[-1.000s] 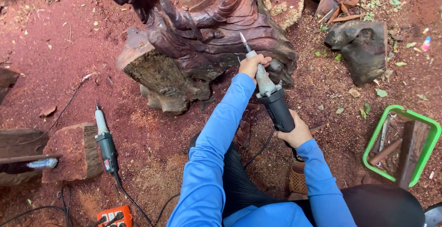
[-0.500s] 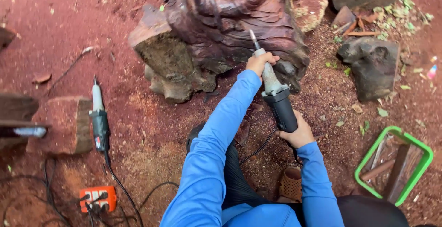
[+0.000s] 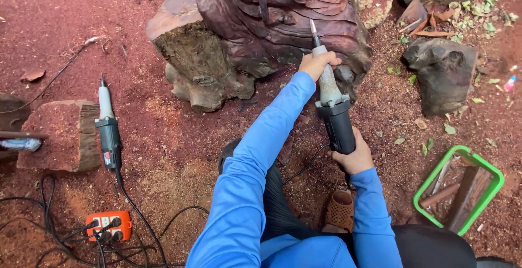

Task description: Using a power rotary tool to carve intricate details into a wooden statue

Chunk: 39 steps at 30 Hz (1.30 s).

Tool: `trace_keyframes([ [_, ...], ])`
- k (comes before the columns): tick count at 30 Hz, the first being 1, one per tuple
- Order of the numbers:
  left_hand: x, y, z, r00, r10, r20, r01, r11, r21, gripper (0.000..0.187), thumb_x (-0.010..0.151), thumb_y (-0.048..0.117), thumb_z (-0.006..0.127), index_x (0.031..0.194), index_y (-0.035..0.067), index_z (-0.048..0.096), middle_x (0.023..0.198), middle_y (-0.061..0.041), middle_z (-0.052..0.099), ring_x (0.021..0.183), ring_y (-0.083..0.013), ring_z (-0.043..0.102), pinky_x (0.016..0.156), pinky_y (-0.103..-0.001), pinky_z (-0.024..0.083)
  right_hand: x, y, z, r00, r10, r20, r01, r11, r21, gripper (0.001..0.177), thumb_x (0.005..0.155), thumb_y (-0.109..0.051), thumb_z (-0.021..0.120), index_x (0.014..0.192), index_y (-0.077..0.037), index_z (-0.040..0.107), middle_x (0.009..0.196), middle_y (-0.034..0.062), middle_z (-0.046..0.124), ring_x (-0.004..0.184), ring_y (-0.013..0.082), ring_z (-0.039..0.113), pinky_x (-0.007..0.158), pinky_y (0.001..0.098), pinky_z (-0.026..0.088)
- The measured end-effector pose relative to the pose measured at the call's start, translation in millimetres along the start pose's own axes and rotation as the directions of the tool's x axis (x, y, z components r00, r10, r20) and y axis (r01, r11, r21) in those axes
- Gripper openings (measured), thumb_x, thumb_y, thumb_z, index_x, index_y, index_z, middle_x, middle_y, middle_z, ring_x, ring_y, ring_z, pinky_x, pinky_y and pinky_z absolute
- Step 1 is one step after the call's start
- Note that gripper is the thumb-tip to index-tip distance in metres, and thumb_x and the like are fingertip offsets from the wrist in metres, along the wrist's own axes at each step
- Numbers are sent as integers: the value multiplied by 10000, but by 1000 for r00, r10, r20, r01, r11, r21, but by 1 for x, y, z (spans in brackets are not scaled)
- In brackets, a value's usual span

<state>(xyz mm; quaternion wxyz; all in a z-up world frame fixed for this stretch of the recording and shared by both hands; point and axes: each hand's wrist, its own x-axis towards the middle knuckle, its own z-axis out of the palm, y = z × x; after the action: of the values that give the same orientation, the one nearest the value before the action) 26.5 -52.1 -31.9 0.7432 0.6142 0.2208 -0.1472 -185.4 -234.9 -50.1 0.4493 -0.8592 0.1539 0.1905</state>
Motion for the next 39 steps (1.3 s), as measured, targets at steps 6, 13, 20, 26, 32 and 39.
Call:
trace_keyframes([
  [6,-4,-3,23,999,7,46,-8,1000,26,247,561,256,793,723,69,790,814,-128,764,839,-292,740,852,-435,575,-10,19,-16,1000,-6,-9,7,998,57,958,605,-265,970,1454,-188,532,1171,276,640,1030,468,647,810,608,500],
  [13,-1,-13,54,993,-25,114,27,999,-17,334,616,210,797,884,12,770,889,-121,790,859,-230,778,873,-419,600,-12,37,-23,998,22,-59,-15,994,106,934,534,-171,959,1392,-203,591,1022,231,649,880,379,653,688,525,502],
  [20,10,-26,78,997,-31,74,25,997,77,197,577,260,776,686,98,752,675,-89,707,691,-250,723,745,-424,593,-16,49,-34,996,30,-82,-14,981,191,900,509,-109,959,1340,-187,624,898,172,653,740,296,664,583,404,517],
  [26,5,-24,83,998,-46,53,33,972,234,310,582,336,787,768,93,746,768,-108,692,803,-275,699,803,-459,573,-18,57,-32,998,18,-68,-1,970,245,842,525,-120,974,1298,-177,646,873,185,663,703,295,676,533,403,519],
  [32,14,-32,82,997,-40,60,27,977,213,448,615,360,812,927,47,736,930,-148,676,965,-326,683,882,-527,545,-22,46,-39,997,14,-69,2,972,236,844,547,-113,965,1319,-166,628,854,183,657,671,292,681,529,403,540],
  [39,22,-40,62,998,-56,27,54,996,70,331,563,310,820,794,92,726,841,-114,639,883,-312,653,828,-489,537,-24,26,-37,998,36,-52,-33,998,55,961,597,-253,961,1458,-198,539,1142,272,646,998,452,667,785,584,515],
])
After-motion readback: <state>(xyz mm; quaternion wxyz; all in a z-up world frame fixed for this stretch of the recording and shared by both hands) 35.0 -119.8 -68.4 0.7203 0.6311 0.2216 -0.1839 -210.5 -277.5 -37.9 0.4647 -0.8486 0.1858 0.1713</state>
